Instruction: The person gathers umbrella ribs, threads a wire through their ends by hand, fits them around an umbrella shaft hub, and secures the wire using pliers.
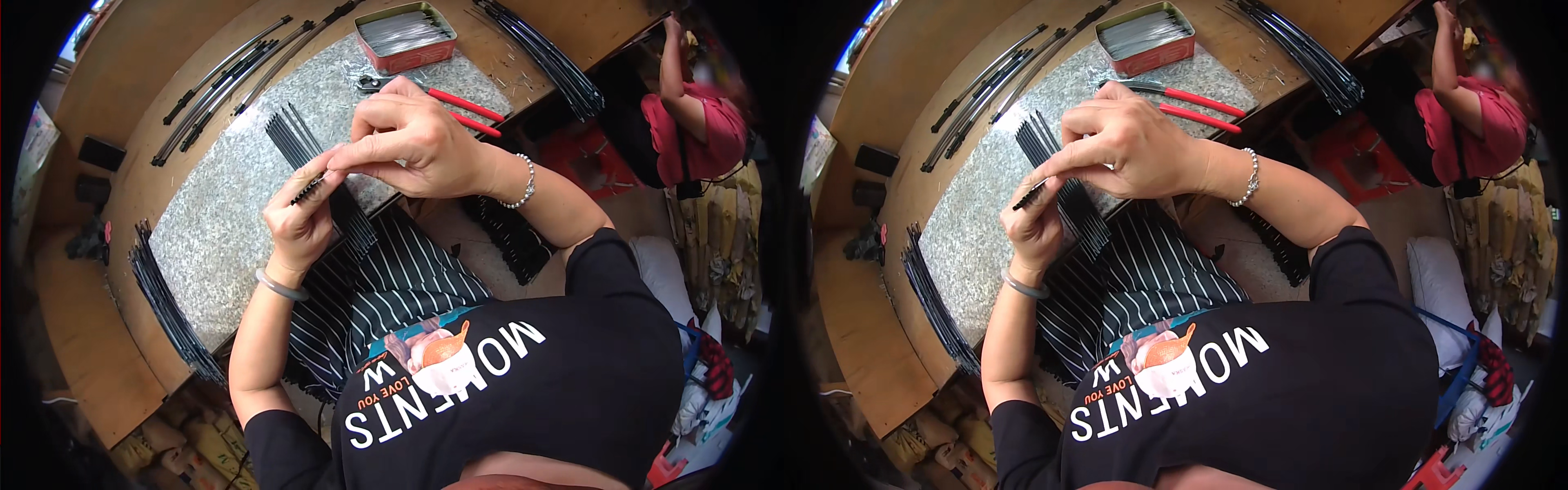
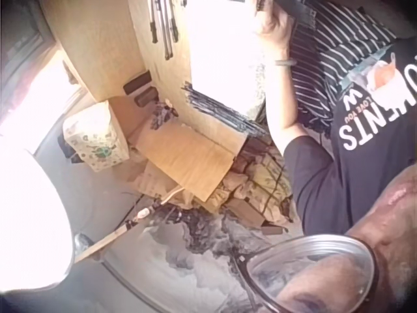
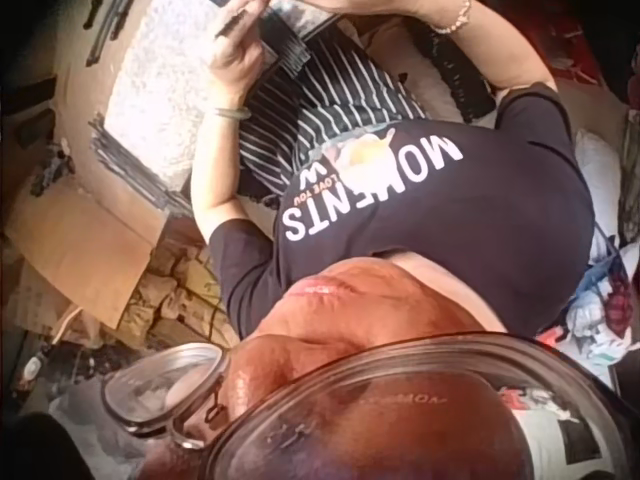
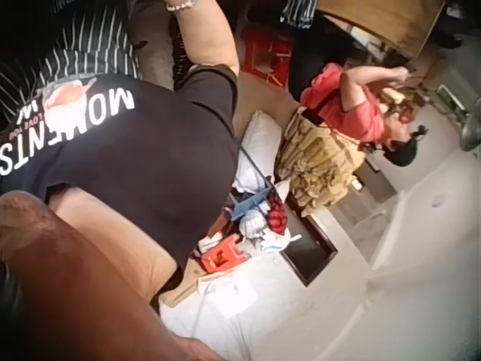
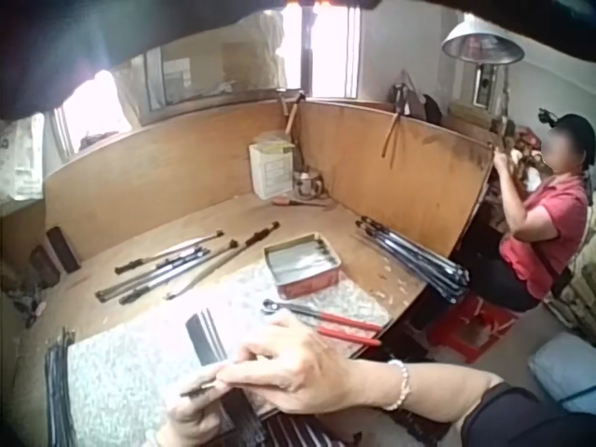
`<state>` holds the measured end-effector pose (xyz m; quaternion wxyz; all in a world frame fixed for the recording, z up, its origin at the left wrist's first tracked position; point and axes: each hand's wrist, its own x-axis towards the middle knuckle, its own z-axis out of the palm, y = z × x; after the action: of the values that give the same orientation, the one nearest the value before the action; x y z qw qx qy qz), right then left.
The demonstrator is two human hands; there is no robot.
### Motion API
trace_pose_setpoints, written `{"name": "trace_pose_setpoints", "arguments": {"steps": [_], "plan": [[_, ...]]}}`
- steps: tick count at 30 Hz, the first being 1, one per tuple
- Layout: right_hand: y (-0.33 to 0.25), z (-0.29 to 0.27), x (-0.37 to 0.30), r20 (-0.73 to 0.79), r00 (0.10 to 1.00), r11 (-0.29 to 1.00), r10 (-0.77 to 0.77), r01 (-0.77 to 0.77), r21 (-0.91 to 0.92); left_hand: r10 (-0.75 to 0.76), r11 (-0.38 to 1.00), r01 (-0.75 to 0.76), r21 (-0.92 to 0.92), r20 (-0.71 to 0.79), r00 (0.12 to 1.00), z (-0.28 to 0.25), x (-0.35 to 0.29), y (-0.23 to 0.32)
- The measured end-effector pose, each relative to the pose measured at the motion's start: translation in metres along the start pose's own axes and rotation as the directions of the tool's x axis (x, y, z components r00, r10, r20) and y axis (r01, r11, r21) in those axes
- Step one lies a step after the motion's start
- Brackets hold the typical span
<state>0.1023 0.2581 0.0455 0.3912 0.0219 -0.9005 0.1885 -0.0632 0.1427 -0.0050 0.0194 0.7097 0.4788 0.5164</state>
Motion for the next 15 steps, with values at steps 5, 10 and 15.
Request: {"name": "trace_pose_setpoints", "arguments": {"steps": [5,10,15], "plan": [[-0.0023,-0.0044,0.0088,0.018,0.993,0.983,-0.12,0.121,-0.139,-0.013,1.0,0.013,0.01,0.039,0.999,-0.0052,-0.0009,0.001],[-0.0031,0.003,0.0052,0.051,0.995,0.988,0.081,-0.088,0.131,-0.009,1.0,0.009,-0.004,0.059,0.998,-0.0044,-0.0021,0.0021],[-0.0004,0.005,0.0064,-0.019,0.999,0.995,0.035,-0.033,0.089,-0.01,1.0,0.01,0.001,0.084,0.996,-0.0084,0.0016,-0.0007]]}}
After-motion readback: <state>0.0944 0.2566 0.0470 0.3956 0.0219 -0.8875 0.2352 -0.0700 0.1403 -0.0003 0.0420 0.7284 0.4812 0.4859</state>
